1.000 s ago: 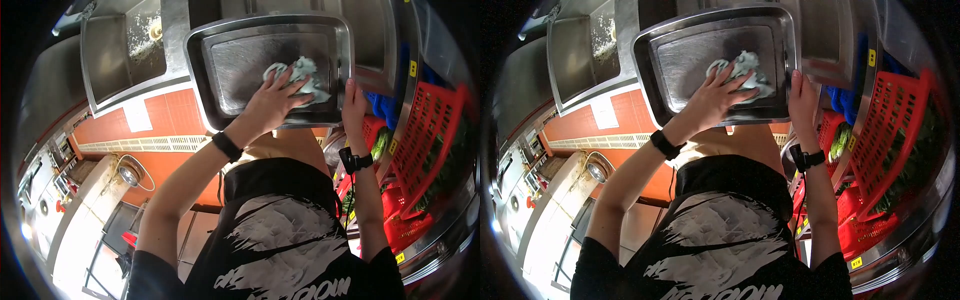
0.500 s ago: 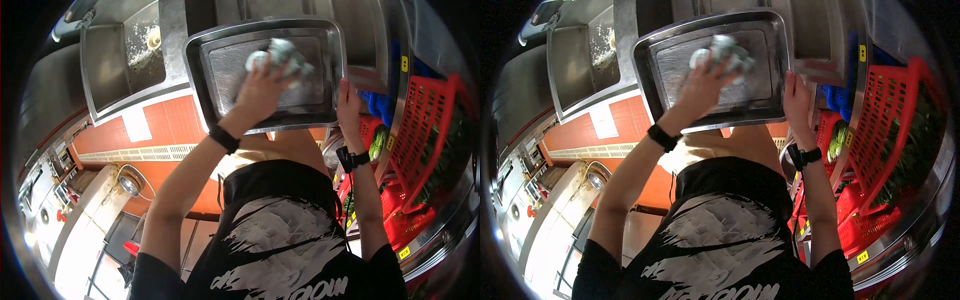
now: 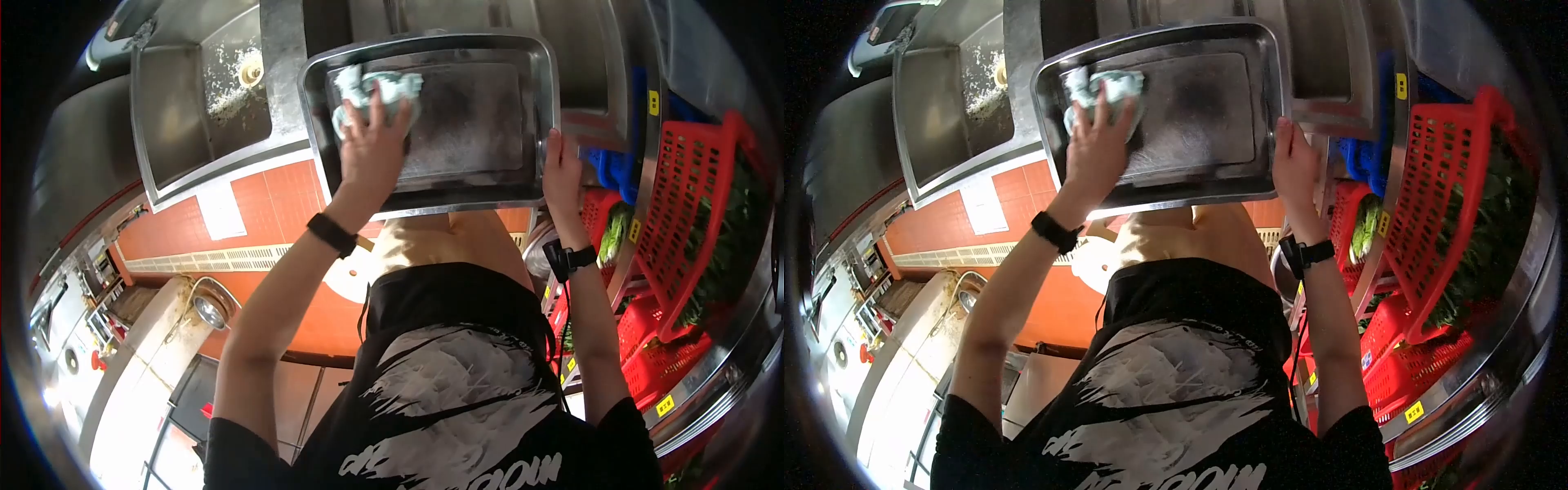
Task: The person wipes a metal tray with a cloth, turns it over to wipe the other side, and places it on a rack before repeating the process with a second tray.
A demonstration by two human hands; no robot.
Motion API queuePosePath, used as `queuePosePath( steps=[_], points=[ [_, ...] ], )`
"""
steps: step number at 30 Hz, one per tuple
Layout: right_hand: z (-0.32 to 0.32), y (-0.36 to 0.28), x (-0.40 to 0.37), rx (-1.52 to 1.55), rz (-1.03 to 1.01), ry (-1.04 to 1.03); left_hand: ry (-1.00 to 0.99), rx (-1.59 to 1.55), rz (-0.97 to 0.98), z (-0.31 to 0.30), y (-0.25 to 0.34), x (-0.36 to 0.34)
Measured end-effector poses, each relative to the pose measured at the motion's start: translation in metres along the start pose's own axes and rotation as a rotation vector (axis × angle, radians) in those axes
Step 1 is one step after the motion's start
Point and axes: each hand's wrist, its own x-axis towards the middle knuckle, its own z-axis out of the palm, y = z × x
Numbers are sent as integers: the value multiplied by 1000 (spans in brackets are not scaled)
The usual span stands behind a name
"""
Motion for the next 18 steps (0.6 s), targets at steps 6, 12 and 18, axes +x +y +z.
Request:
queuePosePath(
  steps=[6,12,18],
  points=[
    [0,-1,-2,-9,-32,38,-60,-415,626,-13,56,3],
    [-2,-2,-3,-2,25,7,34,-88,337,8,-22,-29],
    [4,-5,-4,10,-52,31,-6,-129,43,3,-14,8]
  ],
)
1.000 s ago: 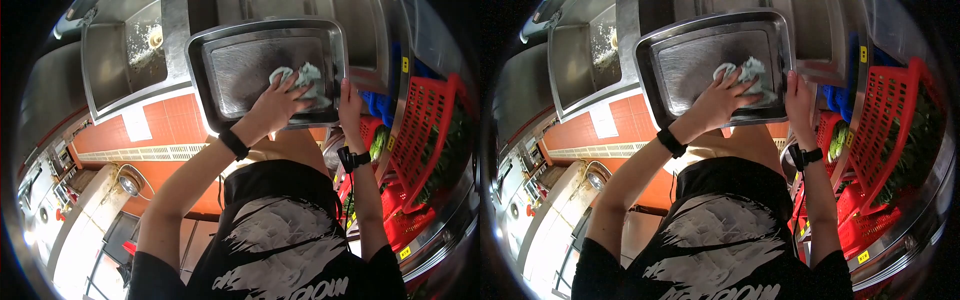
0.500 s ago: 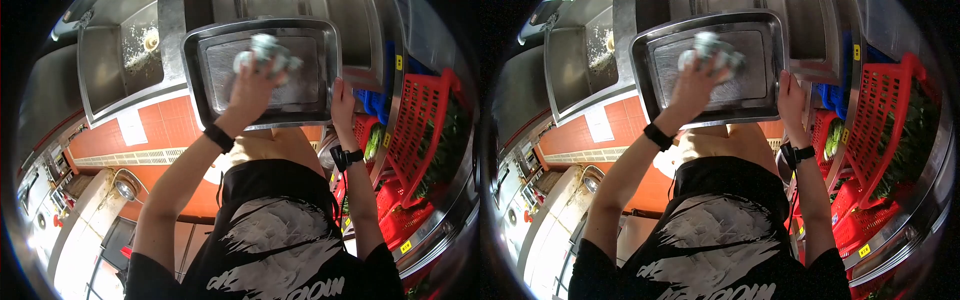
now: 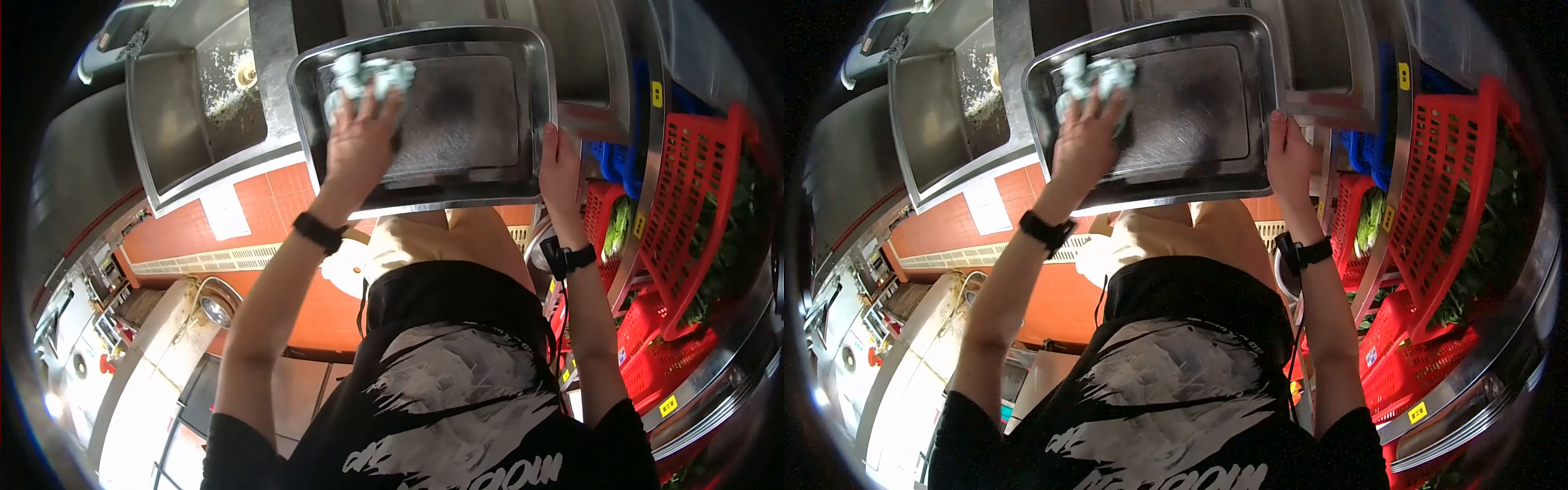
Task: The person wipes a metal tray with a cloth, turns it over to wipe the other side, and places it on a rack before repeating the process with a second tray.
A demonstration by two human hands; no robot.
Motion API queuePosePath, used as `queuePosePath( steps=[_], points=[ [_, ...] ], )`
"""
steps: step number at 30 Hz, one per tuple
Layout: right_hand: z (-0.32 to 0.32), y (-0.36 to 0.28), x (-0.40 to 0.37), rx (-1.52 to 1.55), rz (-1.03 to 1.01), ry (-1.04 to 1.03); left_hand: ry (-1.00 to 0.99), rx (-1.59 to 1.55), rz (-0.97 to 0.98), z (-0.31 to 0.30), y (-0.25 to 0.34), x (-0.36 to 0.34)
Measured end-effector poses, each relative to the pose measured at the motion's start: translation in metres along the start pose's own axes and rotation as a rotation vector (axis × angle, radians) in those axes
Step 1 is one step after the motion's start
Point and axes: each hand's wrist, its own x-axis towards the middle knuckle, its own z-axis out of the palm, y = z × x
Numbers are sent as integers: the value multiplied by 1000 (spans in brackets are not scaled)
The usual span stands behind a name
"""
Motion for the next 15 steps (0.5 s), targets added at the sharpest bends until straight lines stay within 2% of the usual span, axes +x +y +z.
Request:
queuePosePath(
  steps=[1,2,4,5,7,10,13,15],
  points=[
    [-1,-4,0,-16,22,-1,-24,89,212,13,8,16],
    [-2,-5,0,-34,45,-4,50,20,266,8,32,23],
    [-4,-3,-1,-32,46,-15,-136,-8,406,-23,75,28],
    [-3,-2,0,-20,44,-18,-136,-9,396,-23,83,23],
    [-3,1,2,-24,30,-13,-147,-265,652,-16,91,9],
    [-3,-3,1,-9,40,1,-140,-430,573,-9,55,-32],
    [-7,-10,3,9,71,-6,-123,-251,513,-23,5,-58],
    [-7,-8,4,10,88,-21,-150,-102,200,-24,-12,-71]
  ],
)
